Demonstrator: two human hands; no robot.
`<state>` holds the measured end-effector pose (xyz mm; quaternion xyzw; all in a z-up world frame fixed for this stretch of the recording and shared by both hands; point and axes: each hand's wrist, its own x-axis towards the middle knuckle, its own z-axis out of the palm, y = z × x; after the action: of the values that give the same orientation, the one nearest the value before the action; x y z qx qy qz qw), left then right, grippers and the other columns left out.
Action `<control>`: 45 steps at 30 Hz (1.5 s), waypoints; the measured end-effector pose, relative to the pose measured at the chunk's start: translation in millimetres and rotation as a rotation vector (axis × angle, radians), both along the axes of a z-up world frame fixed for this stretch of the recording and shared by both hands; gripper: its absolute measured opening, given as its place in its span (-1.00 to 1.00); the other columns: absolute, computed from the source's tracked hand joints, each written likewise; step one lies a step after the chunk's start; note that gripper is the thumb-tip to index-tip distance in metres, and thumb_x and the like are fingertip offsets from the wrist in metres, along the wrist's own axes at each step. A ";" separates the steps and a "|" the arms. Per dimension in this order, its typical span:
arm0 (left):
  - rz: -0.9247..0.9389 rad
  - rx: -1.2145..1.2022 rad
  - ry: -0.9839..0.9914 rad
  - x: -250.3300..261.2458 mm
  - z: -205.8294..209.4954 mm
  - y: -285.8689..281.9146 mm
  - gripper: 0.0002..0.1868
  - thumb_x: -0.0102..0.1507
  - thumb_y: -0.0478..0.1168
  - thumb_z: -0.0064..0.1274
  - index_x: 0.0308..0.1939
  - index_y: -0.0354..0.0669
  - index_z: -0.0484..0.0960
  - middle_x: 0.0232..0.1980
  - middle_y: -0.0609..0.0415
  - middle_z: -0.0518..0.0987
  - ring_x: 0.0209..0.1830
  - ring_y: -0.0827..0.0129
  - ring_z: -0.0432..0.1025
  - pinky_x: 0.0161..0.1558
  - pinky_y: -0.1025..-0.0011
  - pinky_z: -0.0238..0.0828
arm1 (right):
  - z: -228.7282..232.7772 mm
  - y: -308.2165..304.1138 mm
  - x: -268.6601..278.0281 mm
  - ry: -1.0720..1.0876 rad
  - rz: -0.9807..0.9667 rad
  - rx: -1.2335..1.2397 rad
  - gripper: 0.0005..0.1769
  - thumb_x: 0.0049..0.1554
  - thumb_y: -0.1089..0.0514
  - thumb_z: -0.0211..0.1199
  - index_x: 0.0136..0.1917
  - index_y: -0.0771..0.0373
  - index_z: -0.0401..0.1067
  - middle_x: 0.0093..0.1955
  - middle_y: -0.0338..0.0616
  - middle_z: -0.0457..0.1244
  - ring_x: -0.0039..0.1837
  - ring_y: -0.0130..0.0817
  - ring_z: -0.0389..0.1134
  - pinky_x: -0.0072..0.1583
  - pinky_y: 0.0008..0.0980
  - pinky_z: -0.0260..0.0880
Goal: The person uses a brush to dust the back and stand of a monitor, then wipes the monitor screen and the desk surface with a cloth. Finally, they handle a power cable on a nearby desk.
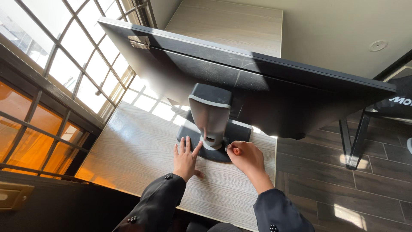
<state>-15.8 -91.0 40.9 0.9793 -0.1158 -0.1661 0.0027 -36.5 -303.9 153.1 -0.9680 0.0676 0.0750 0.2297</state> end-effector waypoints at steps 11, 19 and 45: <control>-0.077 -0.165 -0.051 -1.4 -12.4 16.1 0.48 -0.20 0.42 0.44 0.61 0.22 -0.14 0.62 -0.37 -0.18 0.64 -0.17 -0.25 0.53 0.02 -0.22 | -1.5 53.5 -17.7 -0.141 -0.039 0.087 -0.66 0.12 -0.09 0.16 -0.25 0.13 0.61 -0.27 -0.11 0.43 -0.18 -0.08 0.47 -0.03 -0.16 0.46; -0.053 -0.689 -0.357 -1.9 5.2 38.6 -0.18 0.14 -0.08 0.27 0.45 -0.05 0.29 0.32 -0.07 0.38 0.34 0.03 0.26 0.20 0.19 0.28 | -9.5 118.4 -30.4 -0.232 -0.087 0.402 -0.72 0.13 -0.07 0.24 0.02 0.02 0.62 -0.20 -0.19 0.46 -0.19 -0.23 0.52 -0.13 -0.30 0.46; 0.340 -1.371 -0.489 187.5 1.0 166.0 -0.02 0.06 -0.51 0.00 0.54 -0.18 -0.02 0.50 -0.24 0.15 0.42 -0.04 0.18 0.19 0.13 0.36 | -2.5 214.8 21.3 -0.568 0.238 0.043 -0.63 0.18 0.09 0.17 0.26 0.07 0.47 0.11 -0.30 0.36 -0.18 -0.29 0.49 -0.20 -0.35 0.52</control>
<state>171.8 75.0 41.9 0.7716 -0.0378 0.1686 0.6122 -15.2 -89.1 150.5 -0.9463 -0.1148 -0.1707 0.2493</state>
